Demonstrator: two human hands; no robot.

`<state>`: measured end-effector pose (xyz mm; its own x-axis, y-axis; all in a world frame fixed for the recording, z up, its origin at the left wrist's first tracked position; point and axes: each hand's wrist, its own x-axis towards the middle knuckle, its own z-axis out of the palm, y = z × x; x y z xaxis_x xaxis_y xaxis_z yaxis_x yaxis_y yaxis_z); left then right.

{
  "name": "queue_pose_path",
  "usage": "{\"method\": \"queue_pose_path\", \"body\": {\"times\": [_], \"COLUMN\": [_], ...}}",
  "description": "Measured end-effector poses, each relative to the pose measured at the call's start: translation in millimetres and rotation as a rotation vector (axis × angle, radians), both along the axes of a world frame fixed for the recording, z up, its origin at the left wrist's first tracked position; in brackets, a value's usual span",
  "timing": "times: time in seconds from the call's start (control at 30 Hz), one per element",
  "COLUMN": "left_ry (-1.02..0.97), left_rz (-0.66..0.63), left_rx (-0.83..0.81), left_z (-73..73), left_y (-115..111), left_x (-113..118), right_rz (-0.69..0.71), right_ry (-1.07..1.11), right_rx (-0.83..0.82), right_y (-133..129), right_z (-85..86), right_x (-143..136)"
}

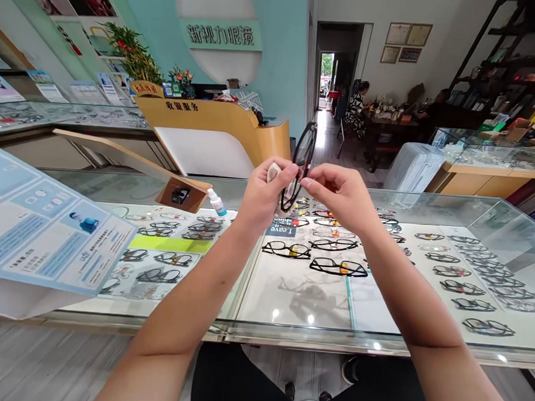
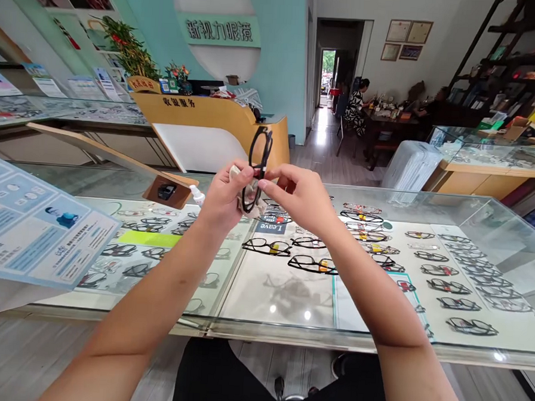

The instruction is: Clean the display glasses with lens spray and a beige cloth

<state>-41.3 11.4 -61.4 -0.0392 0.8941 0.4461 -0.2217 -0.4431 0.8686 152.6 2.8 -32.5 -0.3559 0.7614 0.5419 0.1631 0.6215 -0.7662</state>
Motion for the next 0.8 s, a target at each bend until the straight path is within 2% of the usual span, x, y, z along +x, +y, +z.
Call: {"method": "queue_pose_path", "body": {"times": [0.1, 0.2, 0.33, 0.5, 0.63, 0.73, 0.8], "left_ry": [0.101, 0.175, 0.224, 0.260, 0.310, 0.360, 0.375], "left_rz": [0.080, 0.146, 0.127, 0.131, 0.191, 0.140, 0.115], "left_rx": [0.191, 0.274, 0.256, 0.263, 0.241, 0.242, 0.246], "left_z": [32.1, 48.3, 48.0, 46.3, 46.9, 46.4, 46.5], "left_y": [-5, -15, -27, -22, -8, -3, -4], "left_x": [27, 45, 52, 40, 21, 11, 10], "right_rz": [0.045, 0.013, -0.054, -0.101, -0.340, -0.572, -0.676], "right_ry": [0.193, 0.287, 0.297, 0.193, 0.173, 0.199, 0.180], "right_rx": [0.040, 0.067, 0.109, 0.159, 0.268, 0.448, 0.552], "right_y": [-9, -20, -24, -16, -11, -7, -8], "right_z": [15.4, 28.4, 37.1, 36.9, 33.1, 30.8, 30.8], "right_x": [15, 26, 37, 44, 56, 65, 66]}}
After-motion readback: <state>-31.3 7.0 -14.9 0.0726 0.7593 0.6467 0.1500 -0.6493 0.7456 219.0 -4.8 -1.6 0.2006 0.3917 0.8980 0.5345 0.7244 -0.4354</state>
